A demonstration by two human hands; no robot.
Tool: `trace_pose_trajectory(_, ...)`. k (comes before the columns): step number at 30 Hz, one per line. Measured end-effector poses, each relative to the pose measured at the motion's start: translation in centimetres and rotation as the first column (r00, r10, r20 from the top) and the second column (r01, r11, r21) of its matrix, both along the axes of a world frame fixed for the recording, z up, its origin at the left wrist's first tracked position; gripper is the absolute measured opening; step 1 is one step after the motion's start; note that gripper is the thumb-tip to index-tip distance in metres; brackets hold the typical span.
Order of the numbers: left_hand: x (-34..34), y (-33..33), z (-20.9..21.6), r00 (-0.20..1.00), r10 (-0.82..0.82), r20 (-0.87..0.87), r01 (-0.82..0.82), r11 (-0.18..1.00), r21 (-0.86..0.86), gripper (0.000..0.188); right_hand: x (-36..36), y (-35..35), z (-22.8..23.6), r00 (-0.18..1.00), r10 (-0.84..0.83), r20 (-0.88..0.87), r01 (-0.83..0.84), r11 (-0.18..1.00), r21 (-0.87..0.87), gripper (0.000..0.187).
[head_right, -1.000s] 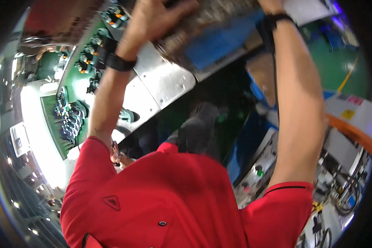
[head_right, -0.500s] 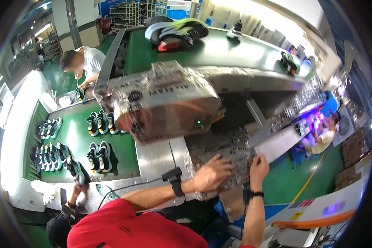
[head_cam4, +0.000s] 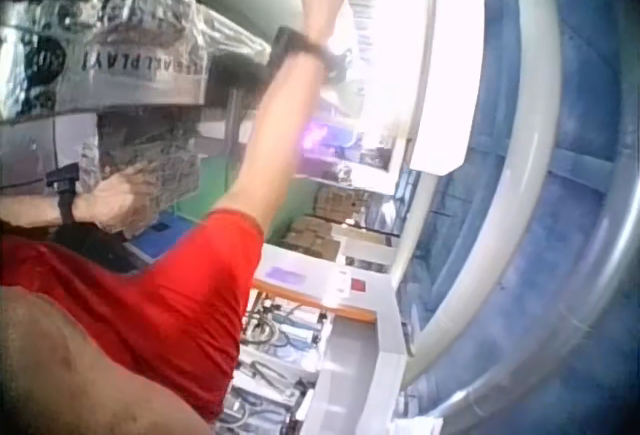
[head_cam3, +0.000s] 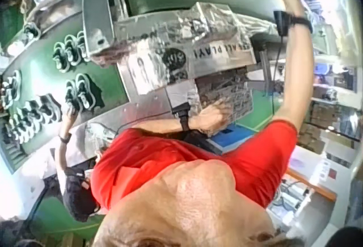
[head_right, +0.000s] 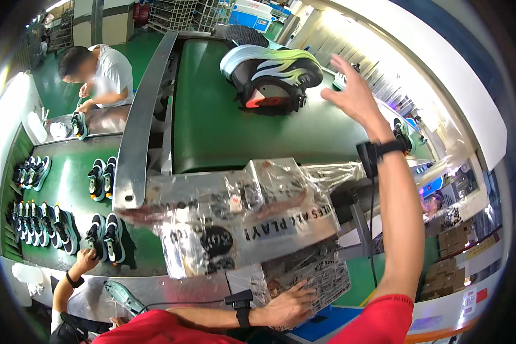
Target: Assembling shoe components using factory machinery and conveyor belts.
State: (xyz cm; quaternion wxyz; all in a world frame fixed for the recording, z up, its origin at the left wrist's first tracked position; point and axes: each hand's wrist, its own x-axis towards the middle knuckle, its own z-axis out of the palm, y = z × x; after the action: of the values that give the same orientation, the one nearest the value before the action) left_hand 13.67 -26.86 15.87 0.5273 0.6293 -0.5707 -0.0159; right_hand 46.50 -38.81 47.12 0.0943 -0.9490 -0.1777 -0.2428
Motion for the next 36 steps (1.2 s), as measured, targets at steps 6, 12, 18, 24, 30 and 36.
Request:
trace_pose_trajectory(6,0.7,0.4,0.6,0.998,-0.056,0.030,0.054,0.996,0.078,0.032,7.1,-0.8,-0.8,0.951,-0.067,-0.301,0.078,0.997,0.025,0.091)
trace_pose_trajectory(12,1.1,0.0,0.4,0.998,-0.049,0.030,0.047,0.998,0.043,0.031,2.8,-3.0,-2.2,0.906,-0.037,-0.422,0.109,0.983,0.149,0.085)
trace_pose_trajectory(18,1.4,0.1,1.6,0.999,-0.048,-0.021,0.046,0.997,-0.067,0.024,-3.0,-1.8,-3.3,0.983,-0.114,-0.141,0.150,0.948,0.281,0.046)
trace_pose_trajectory(24,1.7,0.0,1.9,0.982,-0.094,-0.162,0.075,0.990,-0.123,0.029,-11.6,-2.6,0.8,0.952,-0.300,-0.061,0.253,0.655,0.713,0.029)
trace_pose_trajectory(30,2.1,2.1,7.6,0.112,-0.619,-0.777,0.299,0.767,-0.568,0.074,-31.3,-6.8,1.5,0.907,-0.388,0.163,0.071,0.523,0.850,0.026)
trace_pose_trajectory(36,-4.3,0.5,14.6,-0.401,-0.687,-0.606,0.537,0.360,-0.763,0.109,-55.3,-7.2,-1.1,0.874,-0.470,0.123,0.152,0.505,0.850,0.024)
